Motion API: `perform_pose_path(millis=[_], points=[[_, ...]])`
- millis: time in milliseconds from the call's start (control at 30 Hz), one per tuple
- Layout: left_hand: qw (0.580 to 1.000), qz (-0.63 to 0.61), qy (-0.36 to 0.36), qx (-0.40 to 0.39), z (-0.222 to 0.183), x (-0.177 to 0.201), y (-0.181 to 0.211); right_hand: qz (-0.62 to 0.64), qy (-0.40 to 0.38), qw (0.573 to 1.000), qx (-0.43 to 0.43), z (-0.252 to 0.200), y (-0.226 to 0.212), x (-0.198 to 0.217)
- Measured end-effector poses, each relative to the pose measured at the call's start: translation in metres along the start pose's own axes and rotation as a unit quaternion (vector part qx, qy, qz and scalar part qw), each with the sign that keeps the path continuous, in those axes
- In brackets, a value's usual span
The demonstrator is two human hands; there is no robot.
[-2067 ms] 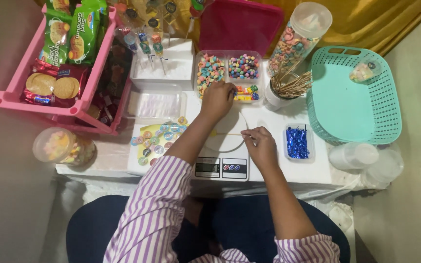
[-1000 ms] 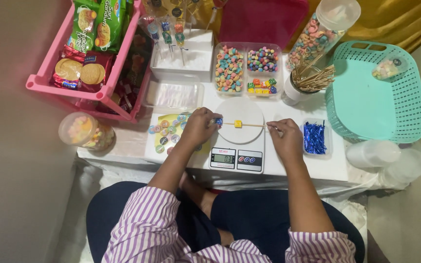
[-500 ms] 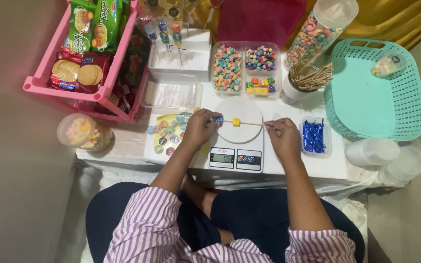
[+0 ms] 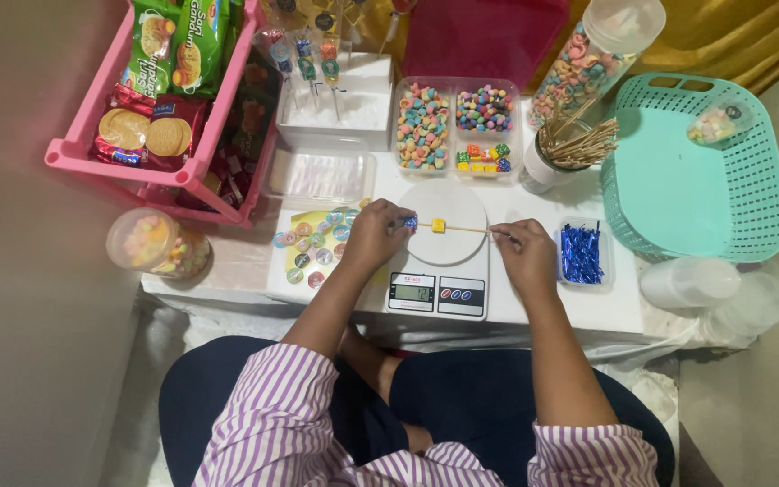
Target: Assembling colorful beads onto a wooden stick and weighing the assembly on a digital scale
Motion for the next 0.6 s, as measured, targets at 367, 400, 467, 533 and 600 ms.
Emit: perform_pose_path(millis=[367,400,467,533,600], points=[[0.998,0.061,-0.015,0.008,-0.004,0.011,0.020,0.033,0.012,0.999,0.017,-0.004,-0.017,-0.003],[0.998,0.062,-0.018,0.009,-0.005,0.012,0.023,0.035,0.008,0.999,0.019,-0.005,-0.018,-0.005],[0.996,0.087,-0.009,-0.006,-0.010,0.017,0.035,0.032,0.009,0.999,0.022,-0.005,-0.017,-0.007],[0.993,0.112,-0.001,-0.021,-0.013,0.020,0.043,0.029,0.009,0.999,0.026,-0.005,-0.020,-0.007],[0.995,0.101,-0.010,-0.021,-0.013,0.018,0.043,0.045,-0.004,0.999,0.012,-0.006,-0.024,-0.007]])
Point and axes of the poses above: each hand's wrist, its own z-axis towards the middle knuckle, its own x-axis out of the back of the hand, y = z × x, the point moved 10 cm from there along z, towards the middle knuckle, and after that the axes turned 11 degrees about -y, right-handed, at the moved point
